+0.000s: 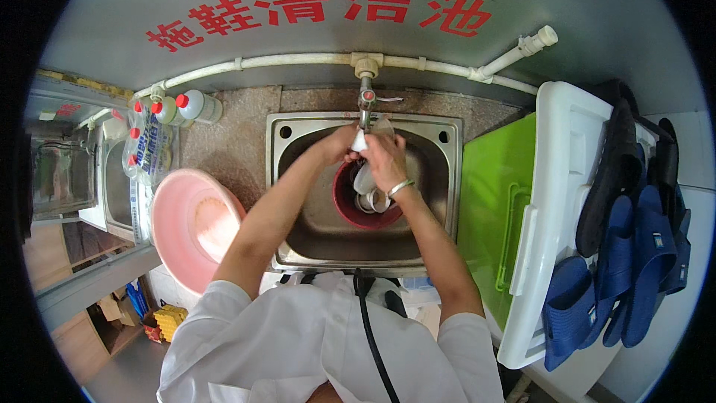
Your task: The person washes several small cups and a red bucket in a sink. The person uses a yellow sponge to scrub the inside and outside of the cups and the bucket, rinsing them under running water and placing them into a pink basin.
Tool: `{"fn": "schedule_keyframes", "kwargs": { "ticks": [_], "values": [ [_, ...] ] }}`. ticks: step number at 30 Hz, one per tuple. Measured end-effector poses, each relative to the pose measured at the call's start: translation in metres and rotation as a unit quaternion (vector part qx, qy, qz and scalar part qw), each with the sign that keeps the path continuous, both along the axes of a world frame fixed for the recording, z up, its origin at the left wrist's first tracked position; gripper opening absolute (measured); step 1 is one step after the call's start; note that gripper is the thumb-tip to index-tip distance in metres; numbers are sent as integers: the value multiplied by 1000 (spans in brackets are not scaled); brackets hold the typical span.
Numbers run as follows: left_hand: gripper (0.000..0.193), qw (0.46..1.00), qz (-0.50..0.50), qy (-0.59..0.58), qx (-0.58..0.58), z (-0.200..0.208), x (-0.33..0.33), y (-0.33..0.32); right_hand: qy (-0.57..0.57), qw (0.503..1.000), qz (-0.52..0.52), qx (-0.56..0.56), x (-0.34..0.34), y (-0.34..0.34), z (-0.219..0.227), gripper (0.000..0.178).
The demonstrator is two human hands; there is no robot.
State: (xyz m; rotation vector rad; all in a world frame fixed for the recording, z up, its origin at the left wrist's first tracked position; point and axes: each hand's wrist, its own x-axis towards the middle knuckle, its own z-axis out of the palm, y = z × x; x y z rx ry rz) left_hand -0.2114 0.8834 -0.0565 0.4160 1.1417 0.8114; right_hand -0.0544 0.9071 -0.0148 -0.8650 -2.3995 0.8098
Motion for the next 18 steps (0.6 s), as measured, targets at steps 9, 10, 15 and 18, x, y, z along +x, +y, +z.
{"fn": "schedule_keyframes", "kwargs": {
  "ticks": [9,10,15,18],
  "values": [
    [42,999,10,25,-32,-2,-3,-7,-11,999,26,-31,0,-4,-8,26],
    [42,988,29,152,17,-2,9,-8,-13,999,2,-51,-1,-1,-13,27],
    [38,841,99,499,183,-19,30,-15,78,965,-81,-238,-14,-18,-26,26],
    [41,884,7,443,151,-25,13,-21,53,997,53,-36,-11,-5,-9,23]
  ]
}}
